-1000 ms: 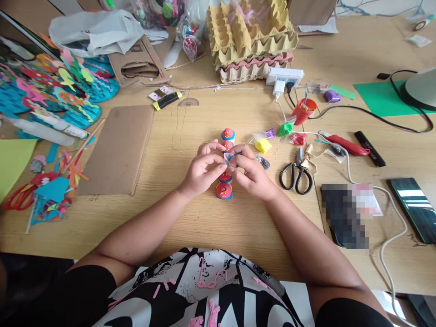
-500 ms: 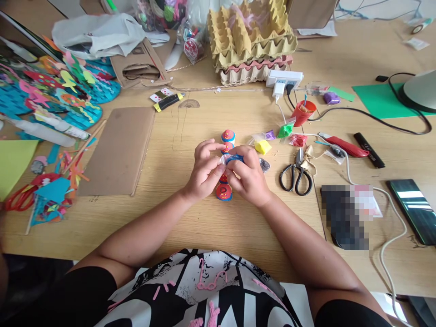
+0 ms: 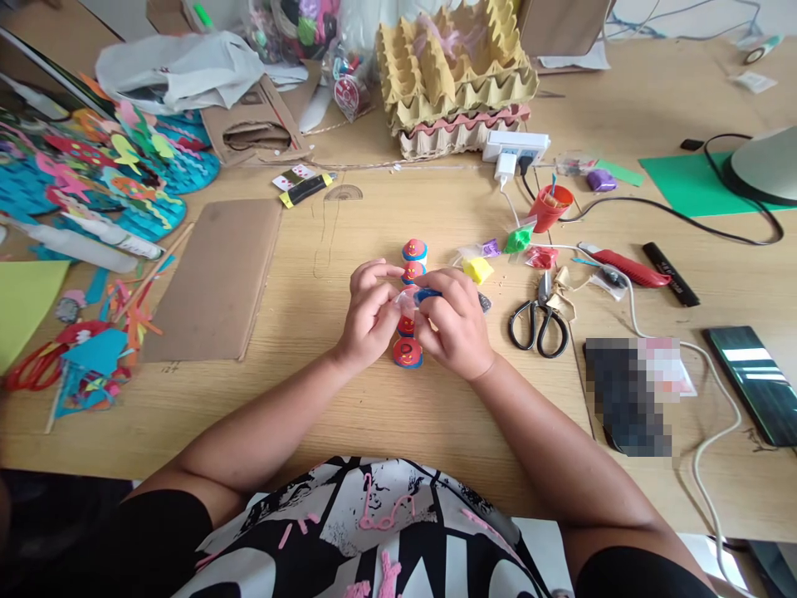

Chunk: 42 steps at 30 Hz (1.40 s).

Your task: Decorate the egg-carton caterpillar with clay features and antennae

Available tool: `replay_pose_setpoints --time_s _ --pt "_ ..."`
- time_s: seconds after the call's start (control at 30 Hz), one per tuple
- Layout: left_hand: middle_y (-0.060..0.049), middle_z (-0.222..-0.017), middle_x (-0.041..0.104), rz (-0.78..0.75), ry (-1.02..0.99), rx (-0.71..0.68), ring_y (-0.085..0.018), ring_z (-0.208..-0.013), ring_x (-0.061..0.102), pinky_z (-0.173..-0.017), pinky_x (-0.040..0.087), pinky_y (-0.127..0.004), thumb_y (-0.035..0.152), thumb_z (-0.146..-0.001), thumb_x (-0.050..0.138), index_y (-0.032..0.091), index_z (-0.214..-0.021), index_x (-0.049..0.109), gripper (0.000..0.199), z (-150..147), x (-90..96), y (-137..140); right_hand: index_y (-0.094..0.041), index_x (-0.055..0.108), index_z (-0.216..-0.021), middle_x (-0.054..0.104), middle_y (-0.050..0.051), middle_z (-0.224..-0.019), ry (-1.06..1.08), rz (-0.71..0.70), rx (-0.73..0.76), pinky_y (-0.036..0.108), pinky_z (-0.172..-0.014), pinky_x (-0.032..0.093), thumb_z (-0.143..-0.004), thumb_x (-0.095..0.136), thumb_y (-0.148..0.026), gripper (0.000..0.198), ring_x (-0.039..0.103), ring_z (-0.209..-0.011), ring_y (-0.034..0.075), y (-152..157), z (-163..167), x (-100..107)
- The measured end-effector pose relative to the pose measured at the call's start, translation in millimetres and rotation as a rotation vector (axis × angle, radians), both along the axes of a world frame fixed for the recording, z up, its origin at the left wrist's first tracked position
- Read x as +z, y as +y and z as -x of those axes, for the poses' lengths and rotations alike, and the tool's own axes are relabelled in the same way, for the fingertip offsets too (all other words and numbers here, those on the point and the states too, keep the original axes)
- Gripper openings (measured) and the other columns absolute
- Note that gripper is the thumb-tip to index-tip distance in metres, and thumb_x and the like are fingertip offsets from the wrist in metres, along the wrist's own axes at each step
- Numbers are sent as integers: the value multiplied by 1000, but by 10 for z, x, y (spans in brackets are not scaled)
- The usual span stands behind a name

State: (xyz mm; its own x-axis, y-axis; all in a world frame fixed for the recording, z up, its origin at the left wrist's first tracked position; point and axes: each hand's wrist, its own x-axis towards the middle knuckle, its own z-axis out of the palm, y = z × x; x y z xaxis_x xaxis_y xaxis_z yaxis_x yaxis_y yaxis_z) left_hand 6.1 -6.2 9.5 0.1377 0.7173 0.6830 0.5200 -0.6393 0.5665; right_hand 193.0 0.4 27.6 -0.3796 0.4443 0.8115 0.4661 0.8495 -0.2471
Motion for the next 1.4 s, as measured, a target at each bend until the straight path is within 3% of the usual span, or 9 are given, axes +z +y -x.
replay_pose_setpoints --time_s 0.13,0.27,0.37,0.5,0.67,0.83,0.97,1.17,1.4 --pt "-6 -126 67 82 -23 39 -23 -132 54 -123 44 -46 30 -107 51 23 -85 59 24 43 -26 33 -27 54 -114 67 12 -126 -103 30 61 51 -91 56 -95 70 -22 25 65 -113 30 58 -36 -50" --pt "-7 -128 67 134 -46 22 -22 -132 56 -123 45 -47 33 -107 50 24 -87 61 24 81 -46 74 -28 54 -131 72 10 -118 -11 193 18 46 -86 58 -93 75 -27 44 69 -103 28 100 -40 -99" --pt "-8 -127 65 102 -80 52 -24 -130 59 -119 48 -48 36 -103 60 24 -95 62 14 91 -39 86 -28 58 -126 73 7 -105 33 240 -36 42 -79 58 -92 74 -23 39 69 -90 25 116 -57 -97" --pt "-8 -130 62 12 -16 137 -26 -135 54 -122 45 -51 37 -99 68 25 -96 65 13 96 5 63 -29 60 -124 73 9 -110 69 193 -32 46 -85 58 -90 74 -19 39 71 -98 27 128 -91 -93" --pt "-5 -128 64 -32 29 90 -27 -140 49 -126 40 -54 41 -100 66 27 -94 70 16 99 16 35 -31 59 -125 72 9 -113 63 154 -3 47 -85 60 -91 76 -20 39 71 -103 28 132 -104 -130" --pt "-6 -131 64 58 -54 -9 -25 -140 53 -127 43 -54 45 -104 61 26 -90 73 27 103 -5 54 -29 59 -120 71 8 -111 106 183 20 44 -83 59 -94 73 -18 31 70 -100 25 161 -94 -124" --pt "-8 -137 64 118 -131 -67 -24 -140 56 -127 45 -54 40 -108 52 27 -104 78 30 124 1 88 -28 59 -113 71 7 -107 159 242 46 45 -84 58 -93 76 -25 26 69 -99 25 204 -100 -112" --pt "-4 -129 71 27 -25 48 -24 -139 54 -125 46 -55 36 -98 72 31 -102 81 11 174 -67 152 -29 59 -115 70 7 -108 145 305 177 46 -89 58 -93 73 -20 28 69 -103 25 199 -104 -89" --pt "-5 -134 73 169 -88 -83 -23 -140 56 -127 45 -56 38 -96 76 30 -100 83 11 142 -89 153 -28 55 -112 65 7 -109 145 399 250 44 -87 57 -92 68 -17 27 65 -103 24 127 -83 -44"
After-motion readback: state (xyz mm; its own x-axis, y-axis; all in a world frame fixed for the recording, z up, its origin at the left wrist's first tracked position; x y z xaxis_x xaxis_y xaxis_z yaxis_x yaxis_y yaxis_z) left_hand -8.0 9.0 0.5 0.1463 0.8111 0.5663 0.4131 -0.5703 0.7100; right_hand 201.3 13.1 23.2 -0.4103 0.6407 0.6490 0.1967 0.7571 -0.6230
